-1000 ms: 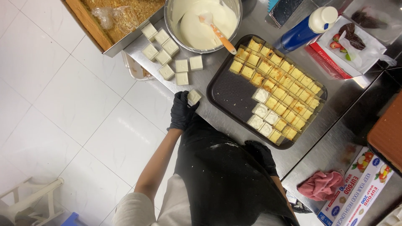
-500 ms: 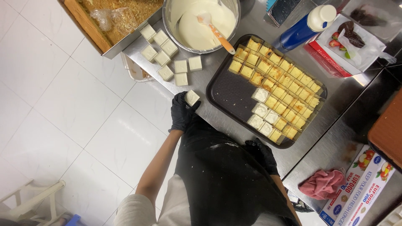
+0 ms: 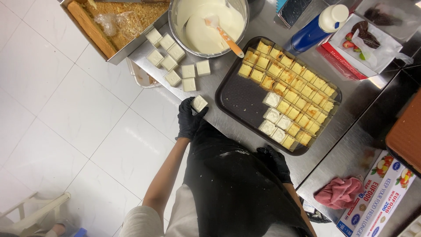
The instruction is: The person is preparing small square cake desserts by filling a tray and small plastic containers with white cream using a spatula.
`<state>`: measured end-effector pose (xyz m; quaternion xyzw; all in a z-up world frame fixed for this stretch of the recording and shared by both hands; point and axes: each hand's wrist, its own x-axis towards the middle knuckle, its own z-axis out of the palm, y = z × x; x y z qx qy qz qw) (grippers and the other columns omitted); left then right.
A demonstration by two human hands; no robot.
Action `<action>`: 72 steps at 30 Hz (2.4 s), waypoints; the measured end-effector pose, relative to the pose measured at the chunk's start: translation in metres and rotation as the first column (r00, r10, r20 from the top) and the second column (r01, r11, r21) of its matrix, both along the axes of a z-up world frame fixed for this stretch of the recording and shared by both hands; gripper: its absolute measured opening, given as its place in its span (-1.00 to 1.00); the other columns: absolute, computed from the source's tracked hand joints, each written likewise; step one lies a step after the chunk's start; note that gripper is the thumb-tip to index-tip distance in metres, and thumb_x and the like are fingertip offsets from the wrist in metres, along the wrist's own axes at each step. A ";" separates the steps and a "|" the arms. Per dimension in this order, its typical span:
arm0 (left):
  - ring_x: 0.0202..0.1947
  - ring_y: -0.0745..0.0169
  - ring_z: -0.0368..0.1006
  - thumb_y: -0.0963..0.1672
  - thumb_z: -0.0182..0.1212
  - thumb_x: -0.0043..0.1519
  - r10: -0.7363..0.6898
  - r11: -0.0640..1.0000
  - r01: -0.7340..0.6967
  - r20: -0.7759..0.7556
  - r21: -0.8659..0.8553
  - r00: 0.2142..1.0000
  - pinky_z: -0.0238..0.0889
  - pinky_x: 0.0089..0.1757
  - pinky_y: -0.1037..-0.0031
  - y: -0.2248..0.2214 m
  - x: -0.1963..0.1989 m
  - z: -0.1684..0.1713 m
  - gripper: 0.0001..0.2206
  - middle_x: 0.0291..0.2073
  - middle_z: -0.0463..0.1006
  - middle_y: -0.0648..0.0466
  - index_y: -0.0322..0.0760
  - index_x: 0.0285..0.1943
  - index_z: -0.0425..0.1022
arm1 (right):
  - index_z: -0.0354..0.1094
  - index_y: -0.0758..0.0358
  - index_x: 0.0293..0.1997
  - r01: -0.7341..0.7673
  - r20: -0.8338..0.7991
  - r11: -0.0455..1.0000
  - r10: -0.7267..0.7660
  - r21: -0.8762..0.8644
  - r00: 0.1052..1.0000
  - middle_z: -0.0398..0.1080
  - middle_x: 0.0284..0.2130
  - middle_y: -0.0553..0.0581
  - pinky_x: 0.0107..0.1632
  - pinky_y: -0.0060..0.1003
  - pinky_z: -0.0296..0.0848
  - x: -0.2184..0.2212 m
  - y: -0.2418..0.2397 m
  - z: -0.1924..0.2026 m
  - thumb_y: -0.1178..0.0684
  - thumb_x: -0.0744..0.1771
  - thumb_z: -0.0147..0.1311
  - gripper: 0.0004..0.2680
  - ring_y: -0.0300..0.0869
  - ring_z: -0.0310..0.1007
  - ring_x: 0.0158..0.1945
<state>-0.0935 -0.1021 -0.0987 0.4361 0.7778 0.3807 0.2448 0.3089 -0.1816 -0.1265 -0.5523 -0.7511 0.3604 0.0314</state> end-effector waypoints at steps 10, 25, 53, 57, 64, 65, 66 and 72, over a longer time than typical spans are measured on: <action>0.04 -0.07 0.34 0.00 0.54 0.03 -0.024 0.992 0.043 -0.159 0.118 0.987 0.34 0.02 0.19 0.011 0.005 0.026 -0.42 0.05 0.43 -0.09 -0.25 0.19 0.42 | 0.44 0.06 0.16 -0.153 0.111 0.959 0.130 0.238 0.985 0.48 0.07 0.05 0.27 -0.16 0.30 0.011 -0.008 -0.030 -0.10 0.31 0.09 -0.69 -0.06 0.35 0.26; -0.42 0.22 0.56 -0.11 0.45 0.27 0.252 0.963 -0.165 0.487 -0.215 0.837 0.43 -0.34 0.43 0.048 0.018 -0.010 -0.71 -0.37 0.65 -0.10 -0.52 -0.12 0.50 | 0.42 0.09 0.18 0.135 -0.357 0.986 -0.161 -0.096 0.920 0.52 0.08 0.04 0.24 -0.18 0.42 0.017 -0.010 -0.033 0.04 0.35 0.03 -0.73 -0.06 0.49 0.17; 0.18 -0.26 0.37 -0.11 0.53 -0.05 -0.751 0.657 0.751 -0.029 0.063 0.660 0.25 0.16 0.16 0.116 0.154 -0.064 -0.29 0.18 0.43 -0.20 -0.35 0.31 0.35 | 0.45 0.06 0.10 -0.061 0.129 0.992 0.047 0.106 0.990 0.47 0.07 0.17 0.13 -0.05 0.44 -0.013 0.007 0.020 -0.09 0.31 0.07 -0.73 0.05 0.46 0.10; 0.10 -0.27 0.38 -0.07 0.50 -0.08 -0.646 0.740 0.666 -0.178 0.093 0.743 0.30 0.07 0.12 0.101 0.115 -0.021 -0.33 0.12 0.44 -0.16 -0.32 0.25 0.37 | 0.46 0.06 0.09 0.015 -0.026 0.988 -0.011 0.154 1.000 0.50 0.04 0.17 0.15 -0.05 0.42 -0.004 0.003 0.001 -0.07 0.32 0.08 -0.74 0.04 0.47 0.11; 0.00 -0.19 0.40 -0.04 0.47 0.04 -0.509 0.787 0.608 -0.446 0.106 0.736 0.29 0.04 0.08 0.096 0.094 -0.033 -0.46 -0.03 0.50 -0.09 -0.26 0.18 0.42 | 0.46 0.03 0.11 -0.063 0.038 0.997 0.061 0.044 0.997 0.52 -0.01 0.12 0.15 -0.07 0.41 0.001 0.006 -0.003 -0.09 0.30 0.09 -0.72 0.02 0.48 0.07; -0.01 -0.20 0.39 -0.03 0.47 0.04 -0.493 0.784 0.609 -0.474 0.122 0.730 0.28 0.04 0.07 0.097 0.095 -0.032 -0.46 -0.04 0.50 -0.10 -0.28 0.16 0.41 | 0.47 0.02 0.10 -0.062 0.042 0.997 0.060 0.054 0.997 0.51 0.01 0.12 0.16 -0.08 0.41 0.002 0.005 -0.007 -0.09 0.31 0.08 -0.73 0.01 0.48 0.09; -0.02 -0.21 0.39 -0.02 0.47 0.04 -0.476 0.781 0.610 -0.501 0.137 0.722 0.26 0.03 0.06 0.098 0.096 -0.031 -0.47 -0.06 0.50 -0.11 -0.30 0.14 0.40 | 0.47 0.01 0.09 -0.062 0.046 0.996 0.059 0.064 0.997 0.51 0.02 0.11 0.17 -0.09 0.41 0.002 0.004 -0.011 -0.09 0.31 0.07 -0.74 0.00 0.48 0.10; -0.03 -0.22 0.39 0.04 0.50 0.01 -0.483 0.774 0.604 -0.439 0.192 0.758 0.25 0.01 0.07 0.095 0.095 -0.013 -0.41 -0.07 0.50 -0.12 -0.32 0.12 0.41 | 0.47 0.04 0.10 -0.072 0.006 0.988 0.072 0.138 0.997 0.51 0.03 0.11 0.16 -0.08 0.40 0.005 0.002 -0.015 -0.10 0.31 0.07 -0.72 0.02 0.47 0.12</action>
